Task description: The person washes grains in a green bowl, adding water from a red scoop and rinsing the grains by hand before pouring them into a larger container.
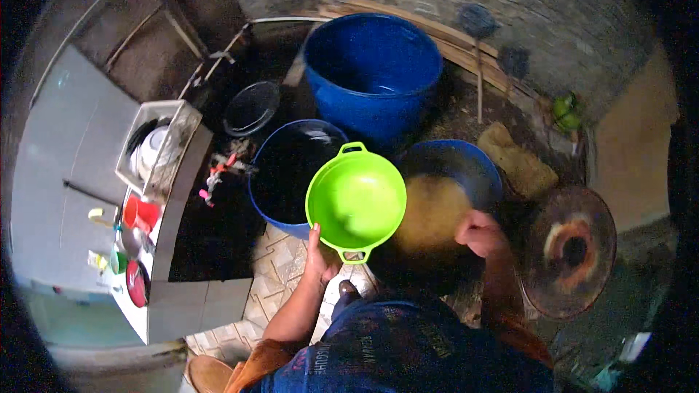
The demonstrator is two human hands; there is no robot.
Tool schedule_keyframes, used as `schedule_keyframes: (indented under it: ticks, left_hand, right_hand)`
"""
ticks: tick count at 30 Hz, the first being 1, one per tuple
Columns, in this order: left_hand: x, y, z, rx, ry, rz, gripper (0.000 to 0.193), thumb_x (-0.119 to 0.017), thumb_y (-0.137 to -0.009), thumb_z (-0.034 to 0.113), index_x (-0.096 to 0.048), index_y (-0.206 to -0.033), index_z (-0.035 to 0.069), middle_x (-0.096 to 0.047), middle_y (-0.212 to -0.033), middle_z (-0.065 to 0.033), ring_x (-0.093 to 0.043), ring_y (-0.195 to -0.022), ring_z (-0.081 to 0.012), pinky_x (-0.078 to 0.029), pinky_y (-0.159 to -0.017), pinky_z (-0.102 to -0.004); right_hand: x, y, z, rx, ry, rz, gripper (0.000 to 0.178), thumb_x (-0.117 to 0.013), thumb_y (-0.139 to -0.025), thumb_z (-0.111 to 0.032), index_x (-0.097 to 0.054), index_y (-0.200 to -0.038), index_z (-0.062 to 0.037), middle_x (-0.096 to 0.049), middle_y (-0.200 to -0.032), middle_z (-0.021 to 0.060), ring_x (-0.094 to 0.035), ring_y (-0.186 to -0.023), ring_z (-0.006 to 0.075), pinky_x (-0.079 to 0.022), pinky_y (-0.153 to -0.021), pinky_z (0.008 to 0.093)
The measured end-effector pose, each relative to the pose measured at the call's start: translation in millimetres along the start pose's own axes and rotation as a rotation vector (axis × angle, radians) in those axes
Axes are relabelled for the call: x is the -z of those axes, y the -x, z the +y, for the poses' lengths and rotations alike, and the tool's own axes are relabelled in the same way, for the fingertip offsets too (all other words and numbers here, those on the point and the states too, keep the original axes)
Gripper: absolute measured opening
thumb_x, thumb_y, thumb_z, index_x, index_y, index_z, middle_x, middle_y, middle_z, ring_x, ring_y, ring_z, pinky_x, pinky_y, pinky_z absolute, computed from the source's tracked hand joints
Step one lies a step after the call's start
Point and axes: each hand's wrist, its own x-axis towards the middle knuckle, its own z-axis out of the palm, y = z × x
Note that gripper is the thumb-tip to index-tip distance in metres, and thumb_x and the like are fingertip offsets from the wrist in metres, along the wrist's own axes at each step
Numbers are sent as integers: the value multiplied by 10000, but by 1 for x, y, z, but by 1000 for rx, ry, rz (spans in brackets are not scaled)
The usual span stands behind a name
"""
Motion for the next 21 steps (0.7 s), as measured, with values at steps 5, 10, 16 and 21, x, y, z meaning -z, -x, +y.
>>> schedule_keyframes:
  ticks: [5, 10, 16, 21]
  left_hand:
    - [14, 9, 10, -12, 292, -221, 721, -574, -847, 595, -444, -1376, 122, -551, -1305, -141, -588, -1108, -328, -503, -919, -479]
    - [17, 27, 21, -129, 291, -264, 783, -624, -797, 611, -461, -1377, 111, -537, -1332, -170, -558, -1164, -363, -445, -995, -535]
    - [24, 48, 25, -222, 338, -226, 744, -675, -789, 553, -498, -1347, 94, -573, -1298, -150, -564, -1168, -338, -451, -995, -514]
    - [51, 73, 23, -287, 340, -179, 685, -717, -781, 474, -530, -1312, 83, -597, -1267, -130, -575, -1145, -316, -444, -1001, -489]
  right_hand:
    - [3, 20, 115, 232, 1327, 662, 172, -684, -847, -163, -662, -912, -6, -639, -805, 74, -625, -740, 171, -487, -628, 319]
    - [20, 38, 190, -392, 575, 706, 279, -672, -870, -188, -650, -1068, 7, -637, -937, 99, -619, -847, 192, -500, -682, 334]
    - [53, 1, 186, 185, 113, 662, 341, -636, -899, -170, -599, -1189, 7, -615, -971, 72, -583, -831, 191, -492, -737, 328]
    - [37, -72, 115, 53, -79, 669, 342, -584, -942, -204, -592, -1220, -5, -651, -1037, 124, -617, -926, 243, -494, -843, 361]
